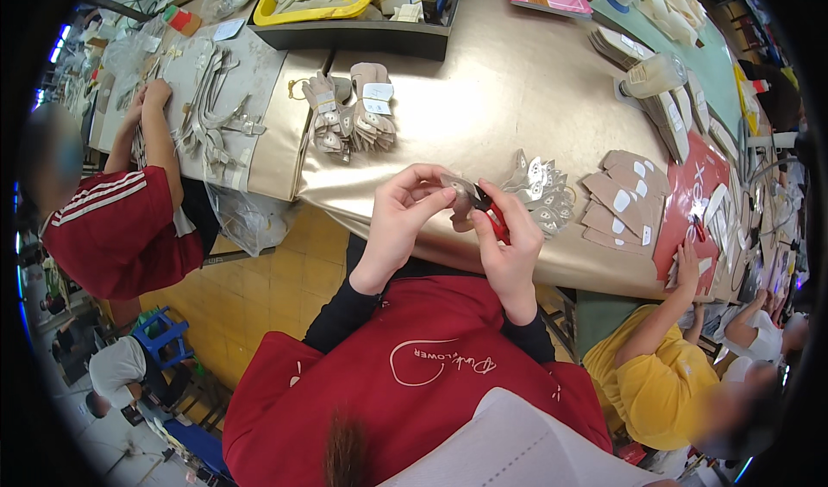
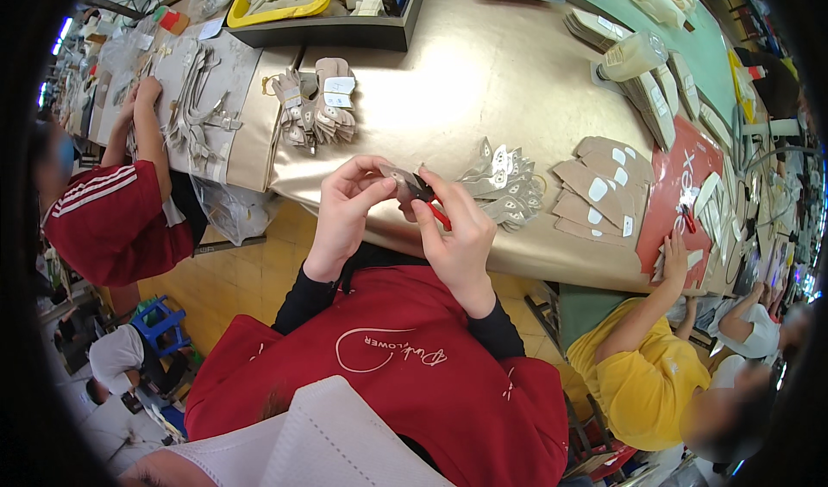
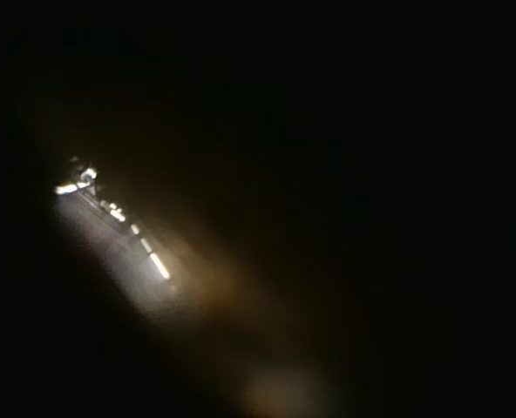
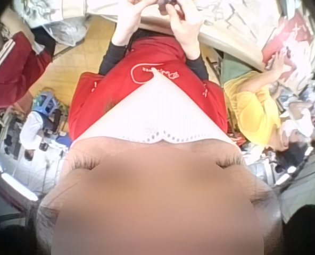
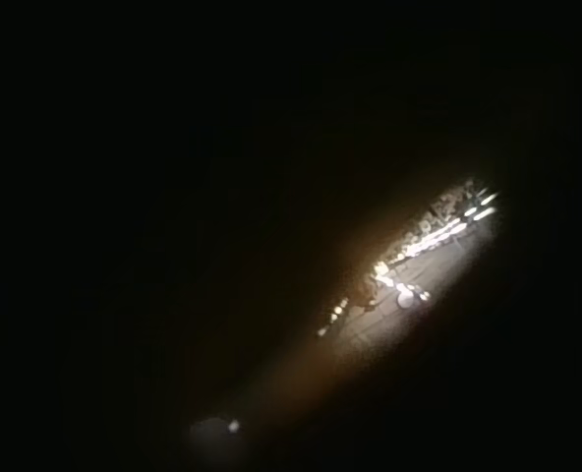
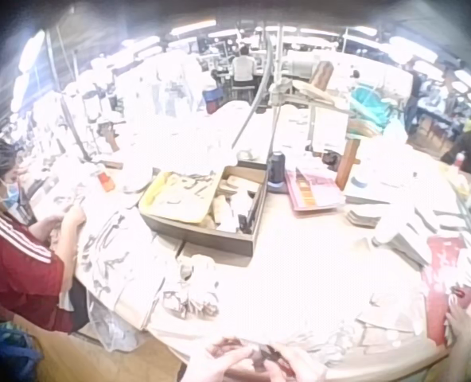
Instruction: The person uses red-handled scissors to trim small pieces of light-colored fabric at a workbench. They repeatedly pick up fabric pieces, cut edges, and place the trimmed pieces into a pile on the table. Other workers are visible in the background performing similar tasks.
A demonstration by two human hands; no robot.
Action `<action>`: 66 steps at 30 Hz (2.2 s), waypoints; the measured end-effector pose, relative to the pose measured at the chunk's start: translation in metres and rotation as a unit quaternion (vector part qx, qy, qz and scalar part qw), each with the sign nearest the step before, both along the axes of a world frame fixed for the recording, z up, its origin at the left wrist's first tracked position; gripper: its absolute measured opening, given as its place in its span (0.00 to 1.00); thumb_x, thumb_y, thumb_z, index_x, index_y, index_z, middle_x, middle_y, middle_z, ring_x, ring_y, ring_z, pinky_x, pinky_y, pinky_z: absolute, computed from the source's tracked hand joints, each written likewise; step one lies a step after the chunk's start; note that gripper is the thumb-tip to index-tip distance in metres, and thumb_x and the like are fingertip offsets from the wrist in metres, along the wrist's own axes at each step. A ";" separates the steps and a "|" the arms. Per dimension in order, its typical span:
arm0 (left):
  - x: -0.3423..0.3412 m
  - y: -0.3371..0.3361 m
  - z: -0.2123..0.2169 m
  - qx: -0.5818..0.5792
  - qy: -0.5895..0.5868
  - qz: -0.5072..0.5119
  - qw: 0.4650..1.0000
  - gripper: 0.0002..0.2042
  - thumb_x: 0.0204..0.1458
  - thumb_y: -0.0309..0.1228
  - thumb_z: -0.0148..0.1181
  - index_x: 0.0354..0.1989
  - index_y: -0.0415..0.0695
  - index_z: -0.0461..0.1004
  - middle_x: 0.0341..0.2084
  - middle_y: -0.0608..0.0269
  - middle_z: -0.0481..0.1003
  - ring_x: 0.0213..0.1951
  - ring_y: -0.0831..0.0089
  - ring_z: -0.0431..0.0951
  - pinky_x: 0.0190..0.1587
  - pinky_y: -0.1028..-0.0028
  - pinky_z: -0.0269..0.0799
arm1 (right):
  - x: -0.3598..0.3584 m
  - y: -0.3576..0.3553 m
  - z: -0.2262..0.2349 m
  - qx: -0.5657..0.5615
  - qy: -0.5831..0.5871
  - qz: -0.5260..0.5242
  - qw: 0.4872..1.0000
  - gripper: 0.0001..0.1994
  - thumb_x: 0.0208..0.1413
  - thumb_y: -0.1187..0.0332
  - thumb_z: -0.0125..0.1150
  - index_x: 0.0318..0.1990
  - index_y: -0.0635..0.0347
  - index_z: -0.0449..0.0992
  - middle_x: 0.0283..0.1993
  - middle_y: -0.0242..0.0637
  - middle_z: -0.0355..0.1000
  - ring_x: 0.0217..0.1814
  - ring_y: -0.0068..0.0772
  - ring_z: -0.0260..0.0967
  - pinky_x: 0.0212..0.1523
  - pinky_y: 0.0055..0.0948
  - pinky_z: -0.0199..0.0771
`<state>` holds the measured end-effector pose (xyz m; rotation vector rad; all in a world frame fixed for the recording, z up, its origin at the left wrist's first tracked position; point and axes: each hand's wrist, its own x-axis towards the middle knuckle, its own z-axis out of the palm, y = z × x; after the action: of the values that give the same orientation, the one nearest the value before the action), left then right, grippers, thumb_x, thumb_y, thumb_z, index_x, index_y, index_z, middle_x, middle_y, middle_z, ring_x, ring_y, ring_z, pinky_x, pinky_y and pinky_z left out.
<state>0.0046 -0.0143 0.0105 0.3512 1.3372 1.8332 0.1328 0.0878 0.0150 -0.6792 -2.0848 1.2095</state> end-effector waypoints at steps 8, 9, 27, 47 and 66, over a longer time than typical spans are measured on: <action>-0.005 -0.003 0.002 0.011 0.447 0.002 0.894 0.11 0.45 0.08 0.58 0.33 0.37 0.77 0.36 0.58 0.75 0.39 0.69 0.78 0.41 0.73 0.77 | 0.010 0.005 0.012 -0.039 0.025 0.019 0.999 0.17 0.53 0.77 0.65 0.52 0.62 0.78 0.36 0.41 0.75 0.31 0.31 0.71 0.34 0.26 0.72; -0.006 -0.005 0.003 0.007 0.456 -0.006 0.890 0.11 0.44 0.08 0.57 0.32 0.37 0.77 0.36 0.57 0.75 0.39 0.68 0.79 0.40 0.72 0.77 | 0.009 0.006 0.013 -0.022 0.024 0.029 0.999 0.17 0.53 0.77 0.64 0.52 0.61 0.79 0.35 0.40 0.75 0.30 0.31 0.70 0.33 0.25 0.71; -0.013 -0.008 0.000 0.052 0.503 -0.018 0.862 0.11 0.41 0.08 0.57 0.30 0.37 0.78 0.39 0.56 0.74 0.37 0.67 0.79 0.37 0.72 0.78 | 0.005 0.007 0.010 0.067 -0.004 0.044 0.997 0.15 0.49 0.77 0.66 0.46 0.52 0.84 0.30 0.33 0.73 0.21 0.26 0.67 0.22 0.25 0.65; -0.008 -0.001 -0.010 0.045 0.578 0.031 0.814 0.09 0.39 0.12 0.65 0.28 0.38 0.80 0.38 0.58 0.76 0.36 0.69 0.79 0.33 0.74 0.78 | -0.004 -0.009 0.005 0.135 -0.058 -0.009 0.989 0.17 0.52 0.76 0.64 0.50 0.51 0.80 0.32 0.33 0.68 0.25 0.32 0.68 0.25 0.31 0.67; 0.000 -0.008 -0.010 0.084 0.526 0.042 0.845 0.11 0.37 0.14 0.71 0.31 0.40 0.83 0.41 0.59 0.71 0.38 0.70 0.80 0.36 0.75 0.81 | 0.006 -0.005 0.011 -0.028 0.052 0.040 0.997 0.16 0.55 0.78 0.63 0.52 0.63 0.78 0.35 0.39 0.73 0.29 0.30 0.69 0.30 0.24 0.68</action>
<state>0.0049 -0.0220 0.0007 1.5866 1.8845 1.8671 0.1385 0.0826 0.0258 -0.5510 -2.0158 1.3220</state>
